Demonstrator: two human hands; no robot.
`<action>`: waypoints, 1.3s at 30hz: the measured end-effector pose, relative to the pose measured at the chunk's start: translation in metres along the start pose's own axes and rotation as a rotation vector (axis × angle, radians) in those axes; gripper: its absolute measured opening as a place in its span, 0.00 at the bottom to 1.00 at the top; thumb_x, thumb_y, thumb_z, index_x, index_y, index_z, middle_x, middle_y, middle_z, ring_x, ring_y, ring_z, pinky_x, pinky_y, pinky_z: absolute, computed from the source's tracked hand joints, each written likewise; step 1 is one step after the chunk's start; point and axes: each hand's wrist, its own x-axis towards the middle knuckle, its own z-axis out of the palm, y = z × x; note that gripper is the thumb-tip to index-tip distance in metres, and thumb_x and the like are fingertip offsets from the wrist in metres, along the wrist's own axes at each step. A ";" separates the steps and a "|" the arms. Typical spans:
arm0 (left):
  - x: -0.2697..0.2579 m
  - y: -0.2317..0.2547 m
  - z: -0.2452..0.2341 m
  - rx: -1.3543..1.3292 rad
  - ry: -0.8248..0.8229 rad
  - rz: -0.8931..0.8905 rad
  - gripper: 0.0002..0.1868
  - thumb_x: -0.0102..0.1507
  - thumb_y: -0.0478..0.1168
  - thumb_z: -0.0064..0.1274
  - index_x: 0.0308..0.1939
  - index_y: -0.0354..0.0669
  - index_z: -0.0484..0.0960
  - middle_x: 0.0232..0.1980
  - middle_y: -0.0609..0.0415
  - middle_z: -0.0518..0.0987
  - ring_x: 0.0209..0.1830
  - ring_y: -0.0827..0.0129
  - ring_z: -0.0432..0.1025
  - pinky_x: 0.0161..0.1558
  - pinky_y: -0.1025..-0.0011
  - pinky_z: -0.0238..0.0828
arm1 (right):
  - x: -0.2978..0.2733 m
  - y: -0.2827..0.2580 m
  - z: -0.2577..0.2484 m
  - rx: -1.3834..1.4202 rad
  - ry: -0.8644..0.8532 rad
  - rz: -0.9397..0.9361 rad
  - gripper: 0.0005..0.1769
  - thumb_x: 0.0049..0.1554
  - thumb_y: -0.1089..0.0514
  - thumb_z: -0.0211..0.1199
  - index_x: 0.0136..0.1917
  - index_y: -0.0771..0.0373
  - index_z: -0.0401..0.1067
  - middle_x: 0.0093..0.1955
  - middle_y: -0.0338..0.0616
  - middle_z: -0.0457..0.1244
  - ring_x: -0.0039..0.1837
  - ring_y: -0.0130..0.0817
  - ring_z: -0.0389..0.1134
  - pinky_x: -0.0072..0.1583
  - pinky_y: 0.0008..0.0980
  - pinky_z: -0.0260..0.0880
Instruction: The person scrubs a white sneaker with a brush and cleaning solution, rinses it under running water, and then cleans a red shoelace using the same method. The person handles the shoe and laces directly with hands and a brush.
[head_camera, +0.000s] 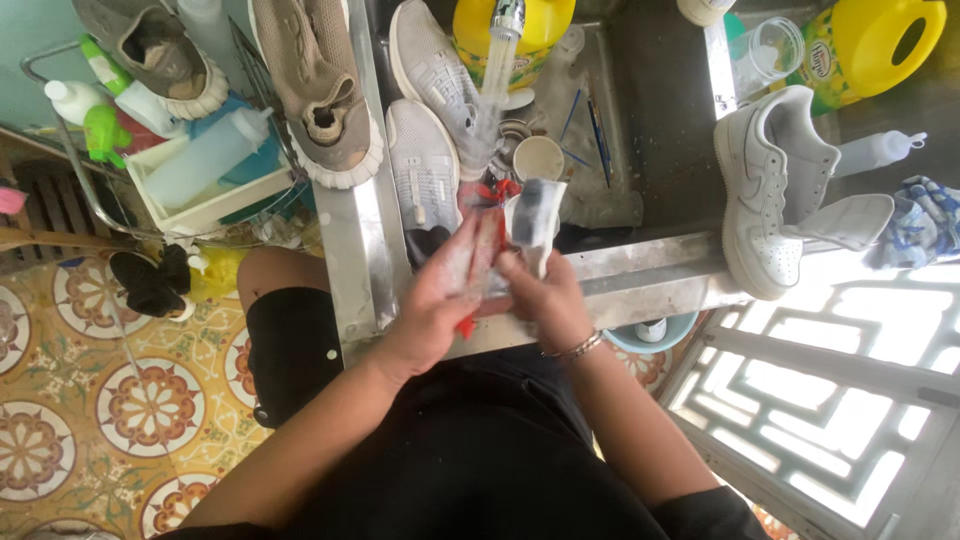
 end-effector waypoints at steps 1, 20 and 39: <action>0.003 -0.003 0.005 0.102 -0.010 0.078 0.42 0.67 0.20 0.40 0.83 0.35 0.42 0.88 0.41 0.46 0.87 0.61 0.46 0.80 0.69 0.52 | -0.002 0.003 0.008 0.018 -0.017 0.000 0.09 0.54 0.55 0.67 0.48 0.55 0.73 0.32 0.28 0.62 0.28 0.17 0.58 0.29 0.21 0.51; 0.043 0.009 -0.005 0.030 0.174 -0.131 0.35 0.67 0.32 0.54 0.77 0.38 0.62 0.69 0.40 0.74 0.46 0.69 0.79 0.41 0.74 0.81 | -0.015 0.007 0.023 -0.454 -0.050 -0.406 0.19 0.53 0.63 0.74 0.55 0.67 0.71 0.41 0.36 0.70 0.38 0.17 0.63 0.38 0.22 0.63; 0.026 0.036 0.003 -0.102 -0.152 -0.335 0.48 0.60 0.19 0.45 0.83 0.49 0.51 0.79 0.51 0.61 0.58 0.60 0.66 0.60 0.57 0.78 | -0.032 -0.076 -0.026 -1.284 -0.071 -1.141 0.25 0.55 0.53 0.73 0.66 0.46 0.77 0.31 0.39 0.60 0.30 0.32 0.61 0.32 0.35 0.60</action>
